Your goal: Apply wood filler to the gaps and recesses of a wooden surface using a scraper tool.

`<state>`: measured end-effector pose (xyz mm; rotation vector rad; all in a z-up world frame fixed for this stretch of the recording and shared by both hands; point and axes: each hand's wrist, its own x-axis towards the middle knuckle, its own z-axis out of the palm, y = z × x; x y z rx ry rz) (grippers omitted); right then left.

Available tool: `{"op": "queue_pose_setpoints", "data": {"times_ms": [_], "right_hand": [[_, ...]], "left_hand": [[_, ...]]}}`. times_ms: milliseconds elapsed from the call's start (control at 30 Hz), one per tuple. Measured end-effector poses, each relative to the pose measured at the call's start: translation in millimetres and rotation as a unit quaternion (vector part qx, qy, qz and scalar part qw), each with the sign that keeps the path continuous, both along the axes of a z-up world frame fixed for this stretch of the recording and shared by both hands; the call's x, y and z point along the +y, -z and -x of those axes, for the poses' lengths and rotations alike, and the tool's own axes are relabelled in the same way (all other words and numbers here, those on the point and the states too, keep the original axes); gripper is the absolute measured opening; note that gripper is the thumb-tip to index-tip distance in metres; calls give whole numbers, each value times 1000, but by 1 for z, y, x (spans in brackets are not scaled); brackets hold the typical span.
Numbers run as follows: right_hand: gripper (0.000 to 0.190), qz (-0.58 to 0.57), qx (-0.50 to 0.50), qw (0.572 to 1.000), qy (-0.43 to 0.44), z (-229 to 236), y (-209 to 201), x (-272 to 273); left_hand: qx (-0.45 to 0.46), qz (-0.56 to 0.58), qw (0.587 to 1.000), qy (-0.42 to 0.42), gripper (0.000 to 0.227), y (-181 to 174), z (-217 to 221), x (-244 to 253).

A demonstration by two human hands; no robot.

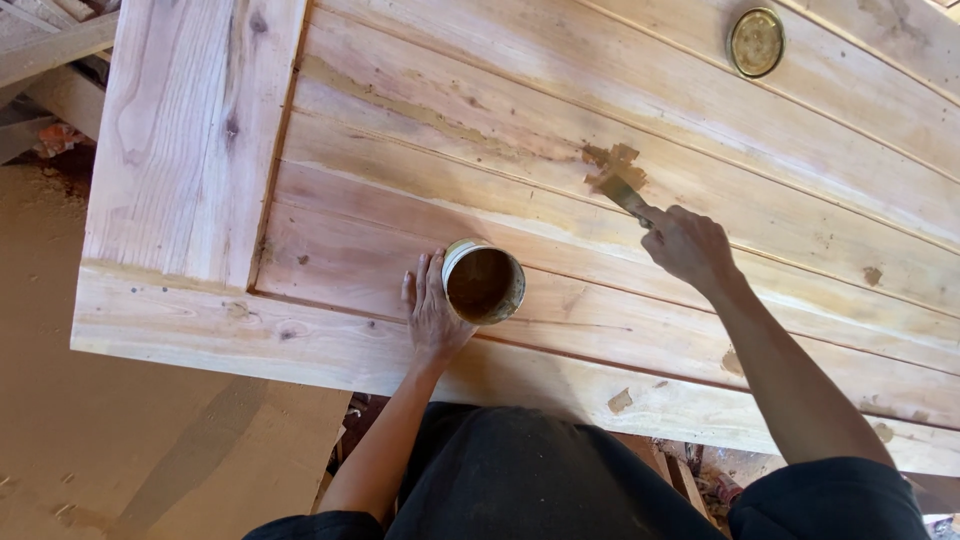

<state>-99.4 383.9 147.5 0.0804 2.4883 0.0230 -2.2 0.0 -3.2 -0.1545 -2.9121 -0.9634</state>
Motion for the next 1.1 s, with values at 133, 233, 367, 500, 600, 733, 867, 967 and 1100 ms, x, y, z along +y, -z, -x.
{"op": "queue_pose_setpoints", "data": {"times_ms": [133, 233, 367, 500, 600, 733, 867, 967, 1100], "right_hand": [[47, 17, 5, 1000, 1, -10, 23, -13], [46, 49, -11, 998, 35, -25, 29, -4], [49, 53, -11, 996, 67, -28, 6, -14], [51, 53, 46, 997, 43, -21, 24, -25], [59, 85, 39, 992, 82, -33, 58, -28], [62, 106, 56, 987, 110, -52, 57, -57], [62, 108, 52, 982, 149, -62, 46, -65], [59, 119, 53, 974, 184, -63, 34, -66], [57, 127, 108, 951, 261, -62, 30, -68]], "left_hand": [[-10, -13, 1000, 4, 120, -2, 0, -2], [-6, -12, 1000, 0, 120, -4, 1, 0], [-1, -14, 1000, 2, 119, -4, 1, -2], [-7, -16, 1000, 1, 120, 2, 1, -2], [-14, -20, 1000, 1, 119, 2, -1, -2], [-22, -17, 1000, 1, 116, -6, -2, -2], [-9, -6, 1000, 3, 121, -5, 2, 1], [-7, 0, 1000, 1, 123, -1, 2, -1], [-12, -7, 1000, 2, 124, 2, -2, -2]]}}
